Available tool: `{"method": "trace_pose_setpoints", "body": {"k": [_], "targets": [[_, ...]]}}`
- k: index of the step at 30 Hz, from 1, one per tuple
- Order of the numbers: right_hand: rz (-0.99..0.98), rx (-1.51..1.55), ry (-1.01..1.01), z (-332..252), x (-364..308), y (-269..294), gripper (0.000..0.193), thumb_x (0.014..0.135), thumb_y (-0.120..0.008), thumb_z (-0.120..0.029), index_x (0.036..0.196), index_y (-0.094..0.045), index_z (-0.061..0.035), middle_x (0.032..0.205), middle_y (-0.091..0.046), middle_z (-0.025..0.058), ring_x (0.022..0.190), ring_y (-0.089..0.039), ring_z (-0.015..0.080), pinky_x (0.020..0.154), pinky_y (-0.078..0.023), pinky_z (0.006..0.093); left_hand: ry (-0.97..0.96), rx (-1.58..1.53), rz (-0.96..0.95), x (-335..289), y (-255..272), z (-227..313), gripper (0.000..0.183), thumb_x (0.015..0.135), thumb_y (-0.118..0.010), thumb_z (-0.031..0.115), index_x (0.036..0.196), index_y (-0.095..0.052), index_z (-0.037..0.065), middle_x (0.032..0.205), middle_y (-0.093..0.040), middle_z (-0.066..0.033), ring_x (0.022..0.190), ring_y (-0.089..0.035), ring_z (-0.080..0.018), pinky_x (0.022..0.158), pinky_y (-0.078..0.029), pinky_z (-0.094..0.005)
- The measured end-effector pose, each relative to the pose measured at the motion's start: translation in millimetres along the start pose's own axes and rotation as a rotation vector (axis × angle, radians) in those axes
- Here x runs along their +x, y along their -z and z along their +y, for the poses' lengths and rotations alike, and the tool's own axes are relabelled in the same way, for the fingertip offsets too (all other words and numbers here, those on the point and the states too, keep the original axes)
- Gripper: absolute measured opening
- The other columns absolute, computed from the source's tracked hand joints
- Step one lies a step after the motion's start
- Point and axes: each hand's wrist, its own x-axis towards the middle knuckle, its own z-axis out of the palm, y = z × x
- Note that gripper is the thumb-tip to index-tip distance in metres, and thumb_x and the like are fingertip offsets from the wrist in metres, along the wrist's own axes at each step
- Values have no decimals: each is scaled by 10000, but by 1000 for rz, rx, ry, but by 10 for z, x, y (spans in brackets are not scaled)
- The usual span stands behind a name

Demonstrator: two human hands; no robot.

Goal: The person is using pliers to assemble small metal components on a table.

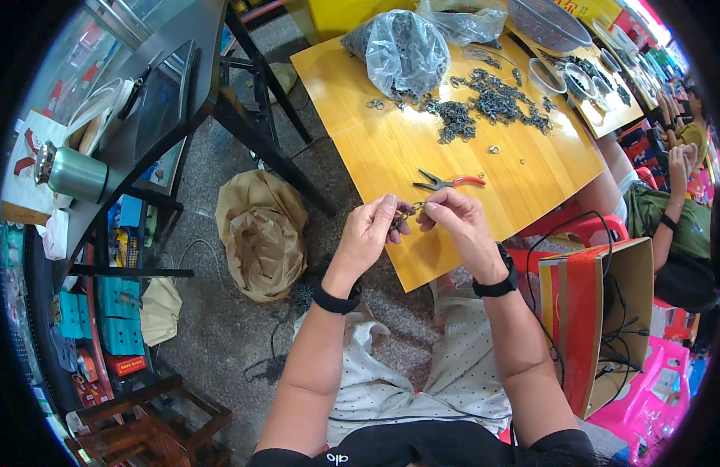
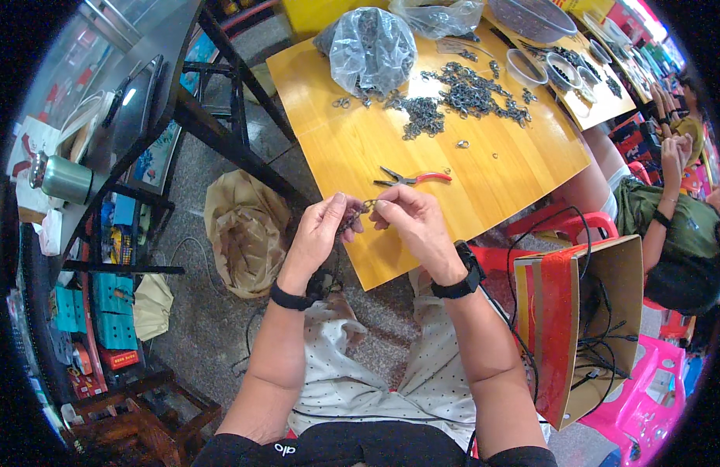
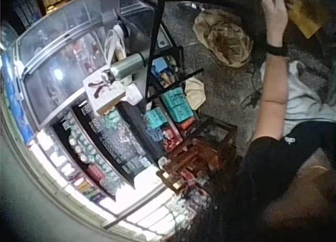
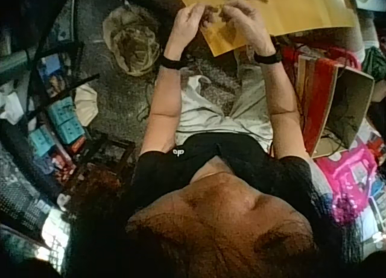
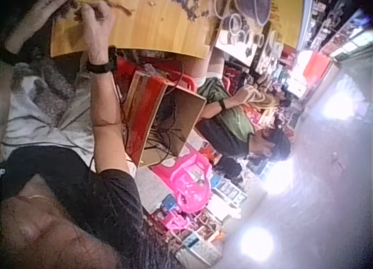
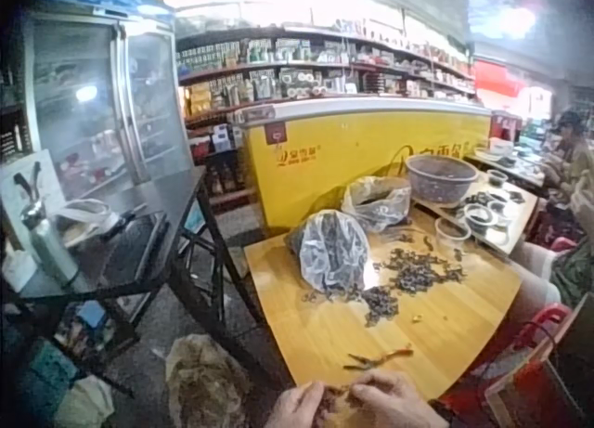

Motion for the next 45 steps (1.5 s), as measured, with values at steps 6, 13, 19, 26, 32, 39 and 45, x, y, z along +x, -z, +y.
{"method": "trace_pose_setpoints", "body": {"k": [6, 13, 19, 26, 32, 39, 45], "targets": [[7, 107, -34, -8, 15, 85, 137, 960, -587, -144, 946, -633, -15, 853, -675, 61, 741, -612, 108, 702, -499, 247, -95, 270, -85, -13, 92, 7, 285, 1018, -567, 240, 1033, -685, -19, 810, -623, 13, 732, -531, -51, 658, -436, -225], [-19, 94, -106, 26, 8, 97, 132, 957, -596, -161, 969, -651, -41, 782, -610, -3, 665, -519, 56, 602, -410, 212, -146, 139, 33, 4, 44, -51, 228, 993, -605, 177, 1030, -684, -33, 886, -662, 9, 789, -545, -55, 720, -444, -227], [-25, -176, 20, -32, 4, -11, 145, 948, -635, -173, 998, -671, -41, 717, -520, -79, 642, -423, 14, 554, -314, 211, -160, 112, 39, 3, 41, -69, 223, 995, -605, 181, 990, -680, -30, 868, -660, 18, 784, -542, -49, 709, -439, -221], [-66, -189, 60, 7, 28, -34, 147, 928, -674, -167, 963, -665, -25, 784, -563, -75, 700, -465, 10, 615, -378, 202, -126, 135, 35, -17, 43, -31, 217, 978, -624, 178, 978, -675, -33, 822, -657, -3, 746, -540, -58, 664, -441, -238], [-90, -174, 22, 56, 42, -11, 133, 935, -658, -155, 944, -656, -23, 823, -591, -59, 761, -506, 29, 677, -418, 215, -114, 193, 56, -18, 26, -16, 216, 985, -613, 172, 960, -667, -36, 804, -657, -13, 741, -556, -64, 675, -453, -239], [-105, -21, -102, -56, 12, -43, 135, 956, -648, -187, 968, -647, -53, 808, -561, -75, 707, -444, 15, 628, -363, 197, -228, 110, -16, -9, 10, -69, 306, 1024, -531, 254, 908, -654, -2, 786, -573, 35, 718, -445, -56, 656, -388, -234], [-116, 6, -124, -53, 18, -11, 158, 961, -657, -218, 988, -639, -64, 775, -529, -76, 653, -400, 19, 583, -321, 197, -202, 199, -67, 4, 2, -60, 228, 996, -568, 190, 928, -658, -8, 812, -656, -49, 753, -590, -91, 698, -482, -271]]}}
